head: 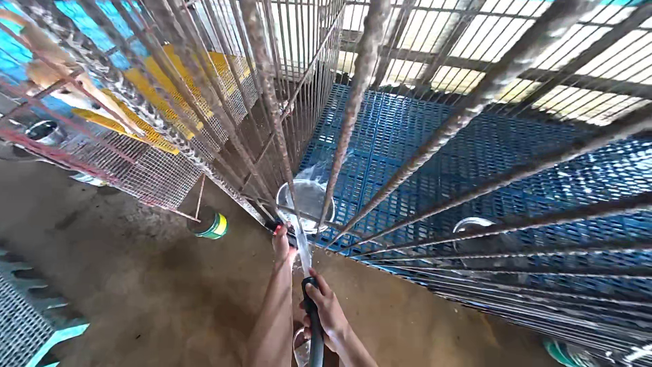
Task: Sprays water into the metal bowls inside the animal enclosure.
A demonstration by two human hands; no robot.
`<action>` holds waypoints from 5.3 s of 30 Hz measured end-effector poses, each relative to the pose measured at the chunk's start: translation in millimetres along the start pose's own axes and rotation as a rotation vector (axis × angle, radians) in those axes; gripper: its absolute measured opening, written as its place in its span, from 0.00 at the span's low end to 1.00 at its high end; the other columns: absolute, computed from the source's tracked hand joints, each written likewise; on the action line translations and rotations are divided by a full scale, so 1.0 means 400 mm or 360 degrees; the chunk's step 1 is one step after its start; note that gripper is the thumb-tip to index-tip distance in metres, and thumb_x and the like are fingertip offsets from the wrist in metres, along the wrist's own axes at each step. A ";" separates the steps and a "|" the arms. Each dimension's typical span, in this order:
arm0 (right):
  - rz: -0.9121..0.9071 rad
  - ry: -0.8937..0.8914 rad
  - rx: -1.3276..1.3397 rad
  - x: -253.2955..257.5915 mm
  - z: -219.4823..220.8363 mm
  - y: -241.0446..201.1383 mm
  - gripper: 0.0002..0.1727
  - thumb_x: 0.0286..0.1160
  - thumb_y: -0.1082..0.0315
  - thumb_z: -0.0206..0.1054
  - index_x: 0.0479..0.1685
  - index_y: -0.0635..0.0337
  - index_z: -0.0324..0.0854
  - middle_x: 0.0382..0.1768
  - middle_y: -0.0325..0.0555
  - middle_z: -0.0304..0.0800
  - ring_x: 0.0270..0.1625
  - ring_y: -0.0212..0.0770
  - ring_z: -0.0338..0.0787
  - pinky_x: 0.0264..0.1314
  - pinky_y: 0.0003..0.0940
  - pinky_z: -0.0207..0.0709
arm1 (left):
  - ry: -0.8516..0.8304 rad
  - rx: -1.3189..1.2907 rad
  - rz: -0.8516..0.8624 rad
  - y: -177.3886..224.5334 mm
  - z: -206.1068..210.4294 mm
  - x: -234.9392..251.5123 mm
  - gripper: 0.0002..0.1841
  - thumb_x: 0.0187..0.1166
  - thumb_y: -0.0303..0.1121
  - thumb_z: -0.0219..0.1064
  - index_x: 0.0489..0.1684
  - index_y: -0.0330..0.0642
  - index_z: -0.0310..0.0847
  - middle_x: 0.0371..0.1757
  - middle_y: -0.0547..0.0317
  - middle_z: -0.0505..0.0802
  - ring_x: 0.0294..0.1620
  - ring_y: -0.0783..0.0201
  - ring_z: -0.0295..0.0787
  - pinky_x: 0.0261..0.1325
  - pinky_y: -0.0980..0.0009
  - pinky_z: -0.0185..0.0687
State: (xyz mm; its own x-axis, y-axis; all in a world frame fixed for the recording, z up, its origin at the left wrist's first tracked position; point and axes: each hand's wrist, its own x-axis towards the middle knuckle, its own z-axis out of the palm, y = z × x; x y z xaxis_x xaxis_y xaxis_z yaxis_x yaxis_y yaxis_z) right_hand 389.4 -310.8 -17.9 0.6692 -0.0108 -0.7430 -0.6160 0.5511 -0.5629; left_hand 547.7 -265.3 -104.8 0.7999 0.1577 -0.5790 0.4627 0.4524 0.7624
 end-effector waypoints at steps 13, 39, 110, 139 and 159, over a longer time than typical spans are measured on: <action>0.0070 0.0036 0.0037 0.035 -0.010 0.018 0.28 0.95 0.62 0.48 0.92 0.49 0.54 0.31 0.47 0.79 0.15 0.37 0.78 0.15 0.32 0.77 | -0.0044 -0.0052 -0.0040 -0.020 -0.021 0.007 0.20 0.93 0.34 0.47 0.79 0.36 0.65 0.69 0.46 0.80 0.64 0.60 0.79 0.68 0.57 0.77; -0.0031 0.0370 0.0213 0.025 -0.085 0.116 0.24 0.93 0.63 0.47 0.84 0.58 0.54 0.36 0.48 0.77 0.20 0.37 0.78 0.20 0.35 0.77 | -0.0277 0.0793 -0.0518 -0.152 -0.160 -0.218 0.15 0.78 0.21 0.65 0.61 0.28 0.74 0.41 0.48 0.84 0.34 0.63 0.78 0.38 0.67 0.79; -0.0184 0.0231 -0.0321 0.107 -0.098 0.226 0.48 0.80 0.71 0.64 0.95 0.60 0.33 0.69 0.68 0.75 0.55 0.47 0.87 0.58 0.43 0.83 | -0.0687 0.2002 -0.0124 -0.035 -0.300 -0.551 0.24 0.81 0.33 0.67 0.68 0.20 0.76 0.70 0.21 0.80 0.72 0.32 0.80 0.76 0.46 0.75; -0.0113 -0.0346 -0.0278 0.005 -0.083 0.101 0.49 0.70 0.72 0.68 0.93 0.59 0.43 0.50 0.51 0.84 0.38 0.36 0.88 0.46 0.36 0.86 | -0.0371 0.0331 -0.0016 0.054 0.025 0.043 0.07 0.92 0.30 0.52 0.48 0.41 0.75 0.30 0.65 0.81 0.29 0.74 0.76 0.37 0.77 0.77; -0.0307 -0.0350 -0.0169 -0.045 -0.031 0.131 0.53 0.69 0.72 0.68 0.95 0.58 0.37 0.50 0.48 0.85 0.36 0.34 0.89 0.44 0.36 0.88 | -0.0516 0.0766 0.0091 0.150 0.055 0.026 0.10 0.76 0.14 0.58 0.52 0.29 0.73 0.35 0.60 0.80 0.32 0.74 0.74 0.38 0.79 0.76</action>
State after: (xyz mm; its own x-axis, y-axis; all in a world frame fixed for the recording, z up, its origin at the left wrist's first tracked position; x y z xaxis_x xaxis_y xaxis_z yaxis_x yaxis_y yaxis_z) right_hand 340.0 -292.1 -38.3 0.8446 0.0806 -0.5293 -0.5013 0.4661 -0.7290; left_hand 592.1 -255.9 -58.8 0.8696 -0.1407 -0.4732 0.4766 -0.0109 0.8791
